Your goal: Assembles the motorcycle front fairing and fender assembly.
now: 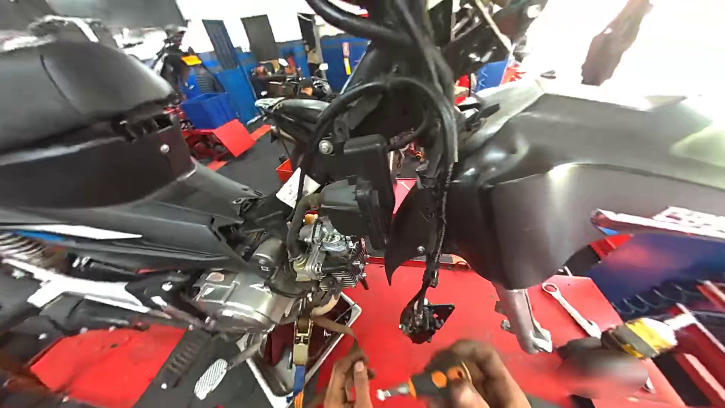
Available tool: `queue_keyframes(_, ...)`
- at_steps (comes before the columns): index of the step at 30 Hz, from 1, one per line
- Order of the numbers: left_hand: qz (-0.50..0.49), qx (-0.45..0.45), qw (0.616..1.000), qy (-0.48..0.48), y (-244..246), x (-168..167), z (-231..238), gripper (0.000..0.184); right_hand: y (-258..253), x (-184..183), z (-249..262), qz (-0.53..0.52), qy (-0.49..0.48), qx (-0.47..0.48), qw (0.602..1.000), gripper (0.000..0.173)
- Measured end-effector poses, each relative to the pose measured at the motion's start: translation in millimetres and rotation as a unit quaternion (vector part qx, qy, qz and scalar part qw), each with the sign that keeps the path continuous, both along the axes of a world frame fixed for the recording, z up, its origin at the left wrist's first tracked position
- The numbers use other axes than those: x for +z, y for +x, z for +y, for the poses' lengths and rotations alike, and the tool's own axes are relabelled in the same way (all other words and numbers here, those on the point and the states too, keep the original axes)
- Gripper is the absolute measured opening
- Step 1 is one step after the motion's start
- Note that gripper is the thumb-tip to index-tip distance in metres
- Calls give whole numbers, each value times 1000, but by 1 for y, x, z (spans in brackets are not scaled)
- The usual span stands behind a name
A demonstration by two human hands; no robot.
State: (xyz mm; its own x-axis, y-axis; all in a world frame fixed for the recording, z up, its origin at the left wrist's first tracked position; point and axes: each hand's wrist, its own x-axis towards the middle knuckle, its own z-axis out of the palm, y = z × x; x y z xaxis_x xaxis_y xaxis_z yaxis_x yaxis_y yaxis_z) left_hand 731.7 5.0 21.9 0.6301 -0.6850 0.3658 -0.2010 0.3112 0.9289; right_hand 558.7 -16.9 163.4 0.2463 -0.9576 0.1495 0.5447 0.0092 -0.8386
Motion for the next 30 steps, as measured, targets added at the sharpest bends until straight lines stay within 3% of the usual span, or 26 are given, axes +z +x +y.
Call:
queue_keyframes(4, 95, -236, 959, -129, -9, 117, -28, 42, 47, 46, -18, -7, -84, -121, 989, 36)
queue_keyframes(7, 206, -274, 933, -107, -16, 160, -53, 34, 61, 47, -34, 2, -102, -208, 973, 35)
queue_keyframes(12, 332, -309, 889, -61, -18, 171, -90, 31, 52, 39, -47, 123, -177, -270, 938, 31)
queue_keyframes(16, 361, -342, 866, -53, -22, 186, -100, 31, 35, 31, -46, 186, -274, -304, 893, 20)
queue_keyframes(19, 374, -322, 868, -52, -30, 192, -104, 31, 20, 31, -49, 226, -317, -302, 870, 18)
queue_keyframes(26, 513, -275, 813, -35, -41, 197, -112, 29, 1, 50, -64, 286, -423, -271, 816, 15)
queue_keyframes(30, 433, -284, 850, -95, -46, 189, -103, 30, -18, 60, -74, 311, -430, -256, 808, 15)
